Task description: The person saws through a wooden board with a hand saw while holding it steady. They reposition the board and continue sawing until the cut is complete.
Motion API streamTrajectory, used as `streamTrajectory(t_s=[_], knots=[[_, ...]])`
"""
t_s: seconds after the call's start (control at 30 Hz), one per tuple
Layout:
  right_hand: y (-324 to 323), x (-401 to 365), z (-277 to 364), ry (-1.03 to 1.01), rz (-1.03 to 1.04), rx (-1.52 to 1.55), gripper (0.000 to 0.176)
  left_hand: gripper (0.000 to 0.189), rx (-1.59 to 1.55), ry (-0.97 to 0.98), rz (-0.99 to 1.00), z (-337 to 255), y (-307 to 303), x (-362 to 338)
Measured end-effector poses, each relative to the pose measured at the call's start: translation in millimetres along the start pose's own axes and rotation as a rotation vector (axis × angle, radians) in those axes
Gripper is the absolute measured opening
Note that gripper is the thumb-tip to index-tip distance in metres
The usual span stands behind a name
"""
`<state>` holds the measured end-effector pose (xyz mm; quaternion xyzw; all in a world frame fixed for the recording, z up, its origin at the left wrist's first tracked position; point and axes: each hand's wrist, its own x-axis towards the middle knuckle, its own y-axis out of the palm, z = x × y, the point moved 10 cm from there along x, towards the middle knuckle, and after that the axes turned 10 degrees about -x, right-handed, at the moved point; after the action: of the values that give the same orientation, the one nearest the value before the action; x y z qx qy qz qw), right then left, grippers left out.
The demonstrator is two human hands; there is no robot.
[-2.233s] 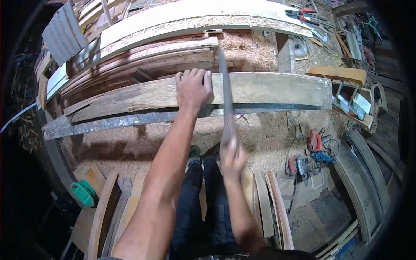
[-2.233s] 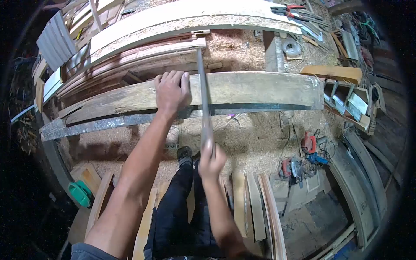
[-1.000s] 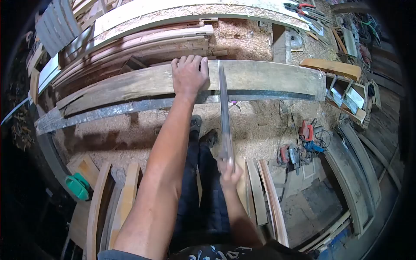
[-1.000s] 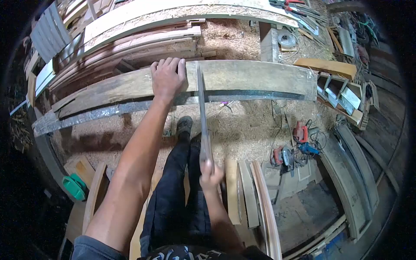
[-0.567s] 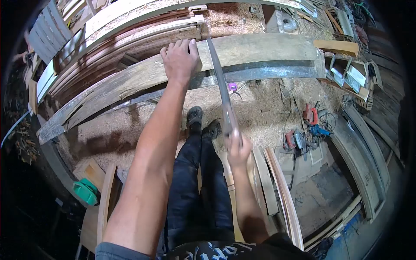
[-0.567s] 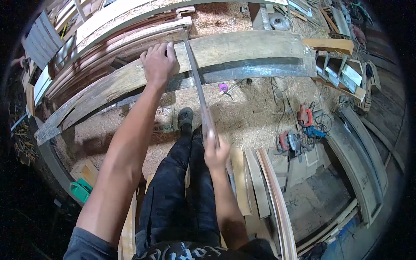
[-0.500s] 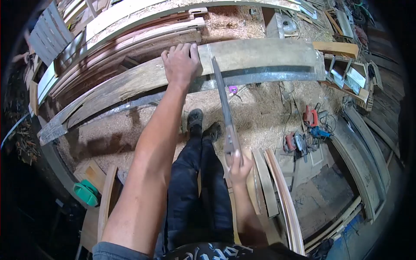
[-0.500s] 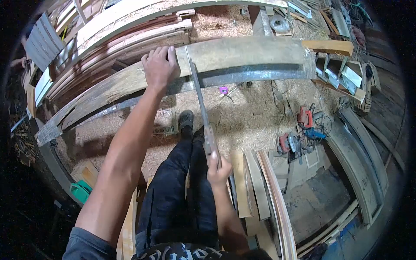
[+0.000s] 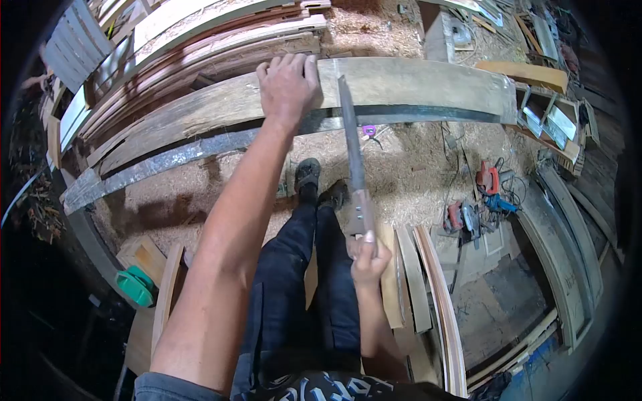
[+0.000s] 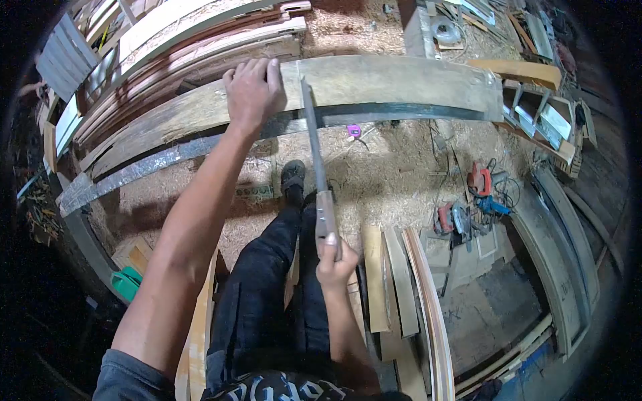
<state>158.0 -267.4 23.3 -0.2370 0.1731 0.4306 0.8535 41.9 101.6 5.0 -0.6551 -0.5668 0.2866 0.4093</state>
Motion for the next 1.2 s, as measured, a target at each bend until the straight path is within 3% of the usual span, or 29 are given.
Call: streamTrajectory(t_s=[0.03,0.1,0.13,0.2,0.27,0.37,0.43,0.47,0.5,0.57,0.6,0.63,0.7,0.73,0.87,1.03,1.2], knots=[[-4,12,7,-0.063,-0.071,-0.091,0.040,0.036,-0.023,0.008,0.000,-1,0,-6],[15,43,1,0.025,-0.028,-0.038,0.042,0.038,-0.017,-0.022,0.027,3,4,-1],[22,55,8,-0.049,-0.075,-0.168,0.045,0.039,-0.016,-0.061,0.008,8,3,-3],[35,74,6,-0.137,-0.082,-0.100,0.048,0.039,-0.001,-0.063,-0.120,11,-1,-3],[31,92,28,-0.119,-0.067,-0.144,0.047,0.039,0.011,-0.128,-0.091,22,3,3],[18,135,34,-0.182,0.115,-0.064,0.047,0.039,0.025,-0.220,-0.043,22,-1,8],[14,145,55,-0.176,0.189,-0.031,0.047,0.051,-0.012,-0.301,0.045,25,2,8],[14,146,63,-0.209,0.216,-0.068,0.047,0.033,-0.078,-0.381,0.034,22,-4,5],[15,144,67,-0.244,0.246,-0.106,0.048,0.033,-0.079,-0.377,0.038,22,-1,0],[8,128,61,-0.243,0.250,-0.113,0.049,0.051,-0.002,-0.167,-0.068,6,-12,-5],[5,114,52,-0.181,0.267,-0.075,0.048,0.049,-0.004,-0.214,0.049,12,-1,-8],[3,101,43,-0.122,0.284,-0.038,0.047,0.049,-0.005,-0.213,0.046,16,5,-15],[-1,78,32,-0.161,0.278,0.011,0.047,0.038,0.020,-0.013,-0.146,10,6,-29],[-2,68,26,-0.129,0.285,0.057,0.047,0.043,-0.061,-0.031,-0.048,7,4,-32],[-5,65,18,-0.049,0.244,0.119,0.047,0.041,-0.099,0.116,-0.061,-4,-1,-30],[5,81,25,-0.107,0.177,0.198,0.045,0.038,0.025,0.052,-0.048,5,9,-19],[3,69,94,-0.018,0.194,0.010,0.050,0.044,0.013,-0.069,0.015,7,5,-15]])
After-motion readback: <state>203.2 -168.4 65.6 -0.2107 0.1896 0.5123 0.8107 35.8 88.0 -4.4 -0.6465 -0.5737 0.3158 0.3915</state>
